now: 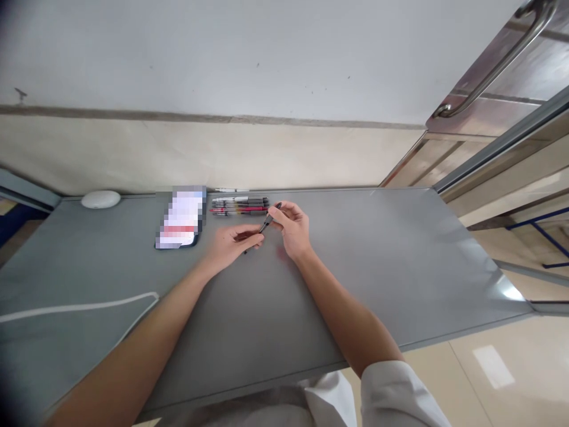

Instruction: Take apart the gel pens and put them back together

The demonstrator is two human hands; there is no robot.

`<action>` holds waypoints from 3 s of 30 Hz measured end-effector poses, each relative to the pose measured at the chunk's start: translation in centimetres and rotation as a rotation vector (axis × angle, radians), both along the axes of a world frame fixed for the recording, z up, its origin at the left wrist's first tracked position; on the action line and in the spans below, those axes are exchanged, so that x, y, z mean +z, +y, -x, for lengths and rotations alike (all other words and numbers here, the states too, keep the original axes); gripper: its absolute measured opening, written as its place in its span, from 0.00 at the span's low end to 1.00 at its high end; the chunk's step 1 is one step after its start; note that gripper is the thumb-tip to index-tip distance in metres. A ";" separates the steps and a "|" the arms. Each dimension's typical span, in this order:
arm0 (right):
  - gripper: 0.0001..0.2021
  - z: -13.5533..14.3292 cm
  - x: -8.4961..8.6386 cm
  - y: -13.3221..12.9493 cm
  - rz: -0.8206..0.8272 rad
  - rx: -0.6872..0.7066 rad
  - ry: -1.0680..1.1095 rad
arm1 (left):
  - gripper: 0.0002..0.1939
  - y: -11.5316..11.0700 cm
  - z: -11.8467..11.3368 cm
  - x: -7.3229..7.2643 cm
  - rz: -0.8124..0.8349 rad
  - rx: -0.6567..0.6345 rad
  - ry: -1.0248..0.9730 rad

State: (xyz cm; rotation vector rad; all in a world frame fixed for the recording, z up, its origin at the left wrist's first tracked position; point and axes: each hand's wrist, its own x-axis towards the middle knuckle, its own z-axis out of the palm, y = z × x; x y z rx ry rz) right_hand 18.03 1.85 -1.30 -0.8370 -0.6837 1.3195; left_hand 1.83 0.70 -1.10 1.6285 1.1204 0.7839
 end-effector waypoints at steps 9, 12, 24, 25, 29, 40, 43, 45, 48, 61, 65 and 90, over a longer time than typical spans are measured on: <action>0.10 -0.1 0.0 -0.1 -0.005 0.060 0.001 | 0.14 -0.1 0.2 0.5 -0.020 -0.067 0.060; 0.13 -0.3 0.3 -0.2 -0.012 0.179 0.013 | 0.17 -0.3 0.5 1.3 0.140 -0.200 -0.078; 0.14 -0.3 -0.2 0.2 0.041 0.017 -0.002 | 0.15 -0.2 0.3 0.2 0.058 0.059 -0.048; 0.14 -0.3 -0.1 0.1 0.042 0.016 -0.002 | 0.15 -0.2 0.3 0.3 0.053 0.061 -0.039; 0.13 -0.3 0.2 -0.2 0.045 0.044 0.000 | 0.15 -0.2 0.7 0.3 0.148 0.000 -0.112; 0.13 -0.3 -0.1 0.0 0.012 0.039 0.008 | 0.16 -0.4 0.3 0.5 0.061 0.037 -0.014; 0.13 -0.2 -0.2 -0.1 0.010 0.036 -0.034 | 0.14 -0.5 0.2 0.5 0.009 0.102 0.015; 0.12 -0.2 -0.1 -0.1 0.000 0.062 -0.028 | 0.14 -0.5 0.3 0.3 0.023 0.084 0.005; 0.10 -0.4 -0.1 -0.2 -0.032 0.178 0.011 | 0.14 -0.4 0.8 0.2 0.128 -0.047 -0.077; 0.11 -0.3 -0.3 0.0 0.010 0.061 -0.009 | 0.14 -0.4 0.7 0.4 0.041 0.023 -0.018; 0.10 -0.4 -0.4 -0.1 0.004 0.114 0.017 | 0.14 -0.5 0.8 0.5 0.101 0.006 -0.030; 0.10 -0.7 0.0 -0.3 -0.021 0.213 0.087 | 0.15 -0.8 1.0 1.0 0.242 -0.095 -0.132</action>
